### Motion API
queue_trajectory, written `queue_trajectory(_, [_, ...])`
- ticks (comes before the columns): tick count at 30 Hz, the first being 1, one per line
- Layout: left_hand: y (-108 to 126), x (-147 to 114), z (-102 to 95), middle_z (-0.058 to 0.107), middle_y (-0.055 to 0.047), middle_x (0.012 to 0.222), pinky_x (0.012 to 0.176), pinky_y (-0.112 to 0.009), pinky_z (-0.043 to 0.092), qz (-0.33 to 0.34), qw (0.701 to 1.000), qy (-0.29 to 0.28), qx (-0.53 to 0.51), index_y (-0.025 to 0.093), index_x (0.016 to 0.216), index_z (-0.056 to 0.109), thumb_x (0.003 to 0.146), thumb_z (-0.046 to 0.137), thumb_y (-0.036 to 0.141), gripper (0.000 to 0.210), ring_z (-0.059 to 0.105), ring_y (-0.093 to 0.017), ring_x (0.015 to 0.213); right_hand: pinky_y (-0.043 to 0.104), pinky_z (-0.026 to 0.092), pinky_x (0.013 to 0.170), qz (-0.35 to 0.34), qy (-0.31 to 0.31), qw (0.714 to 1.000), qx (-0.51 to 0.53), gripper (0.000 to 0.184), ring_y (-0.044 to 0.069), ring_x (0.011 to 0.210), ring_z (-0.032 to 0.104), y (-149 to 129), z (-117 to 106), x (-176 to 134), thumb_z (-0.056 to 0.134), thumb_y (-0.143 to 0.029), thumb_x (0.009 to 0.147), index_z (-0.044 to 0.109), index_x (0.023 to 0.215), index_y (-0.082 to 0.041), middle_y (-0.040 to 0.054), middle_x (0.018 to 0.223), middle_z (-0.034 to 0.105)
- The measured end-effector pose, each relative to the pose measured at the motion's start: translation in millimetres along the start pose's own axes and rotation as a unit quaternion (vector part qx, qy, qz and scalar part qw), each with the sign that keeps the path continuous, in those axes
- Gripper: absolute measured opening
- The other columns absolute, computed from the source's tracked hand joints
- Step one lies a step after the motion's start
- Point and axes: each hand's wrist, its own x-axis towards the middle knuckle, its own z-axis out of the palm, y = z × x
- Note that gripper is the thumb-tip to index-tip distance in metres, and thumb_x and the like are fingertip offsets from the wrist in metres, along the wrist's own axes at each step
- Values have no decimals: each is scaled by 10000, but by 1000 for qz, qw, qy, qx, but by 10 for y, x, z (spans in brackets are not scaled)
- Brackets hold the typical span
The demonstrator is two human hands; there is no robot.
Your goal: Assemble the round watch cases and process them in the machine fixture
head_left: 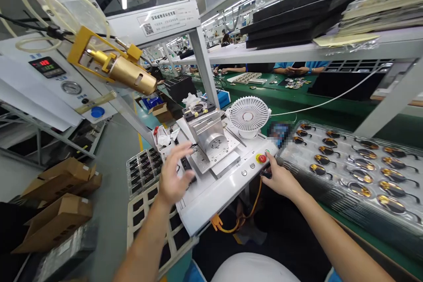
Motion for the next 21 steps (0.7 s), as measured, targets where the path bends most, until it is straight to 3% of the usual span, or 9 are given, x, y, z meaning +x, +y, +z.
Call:
queue_trajectory(2, [47, -444, 294, 681, -115, 1356, 1178, -534, 451, -95, 990, 12, -106, 281, 1222, 702, 943, 648, 537, 383, 603, -310, 1337, 433, 508, 899, 1, 8, 1000, 26, 923, 358, 1036, 707, 9, -33, 20, 644, -282, 882, 168, 1651, -102, 152, 1132, 730])
queue_trajectory(4, [109, -799, 628, 727, -117, 1281, 1151, -501, 488, -236, 952, -8, -194, 270, 1150, 748, 909, 717, 478, 320, 656, -314, 1270, 419, 510, 892, 6, 12, 999, 41, 887, 330, 999, 708, 17, -95, 4, 664, -268, 866, 240, 1632, -129, 128, 1092, 737])
queue_trajectory(6, [189, -1053, 939, 767, -126, 1217, 1143, -480, 502, -364, 890, -24, -275, 251, 1114, 774, 840, 800, 466, 349, 693, -324, 1225, 405, 519, 866, 1, 8, 998, 60, 795, 292, 920, 709, 13, -136, -97, 688, -266, 847, 380, 1574, -165, 99, 1043, 741])
queue_trajectory(8, [271, -1229, 1184, 782, -139, 1192, 1128, -481, 514, -447, 823, -22, -350, 242, 1129, 777, 782, 854, 475, 425, 715, -331, 1197, 390, 538, 843, -39, -10, 990, 133, 715, 253, 857, 701, -21, -106, -300, 740, -302, 826, 496, 1489, -190, 75, 1017, 740])
queue_trajectory(11, [356, -1409, 1418, 778, -153, 1201, 1102, -508, 524, -485, 744, -5, -459, 262, 1206, 752, 732, 895, 493, 546, 734, -339, 1159, 390, 555, 899, -146, -25, 942, 300, 783, 242, 924, 697, -140, 98, -707, 894, -439, 736, 565, 1414, -224, 64, 1057, 732])
queue_trajectory(14, [385, -1513, 1546, 781, -139, 1161, 1084, -523, 528, -475, 696, 1, -538, 287, 1180, 765, 659, 944, 481, 584, 731, -348, 1148, 389, 566, 896, -196, 17, 908, 370, 861, 252, 971, 691, -291, 375, -1042, 972, -545, 621, 615, 1348, -254, 66, 1063, 710])
queue_trajectory(18, [374, -1527, 1630, 781, -98, 1113, 1028, -491, 561, -472, 679, 8, -562, 311, 1063, 808, 557, 989, 487, 566, 734, -330, 1100, 357, 583, 797, -197, 59, 901, 383, 827, 239, 905, 685, -400, 549, -1183, 959, -611, 600, 650, 1278, -251, 61, 1012, 676])
queue_trajectory(21, [325, -1511, 1647, 780, -85, 1132, 891, -410, 605, -481, 686, 30, -545, 327, 1054, 819, 566, 992, 458, 533, 756, -277, 978, 393, 581, 860, -253, 48, 909, 327, 819, 263, 968, 677, -362, 349, -1015, 937, -632, 631, 656, 1288, -233, 95, 1079, 680])
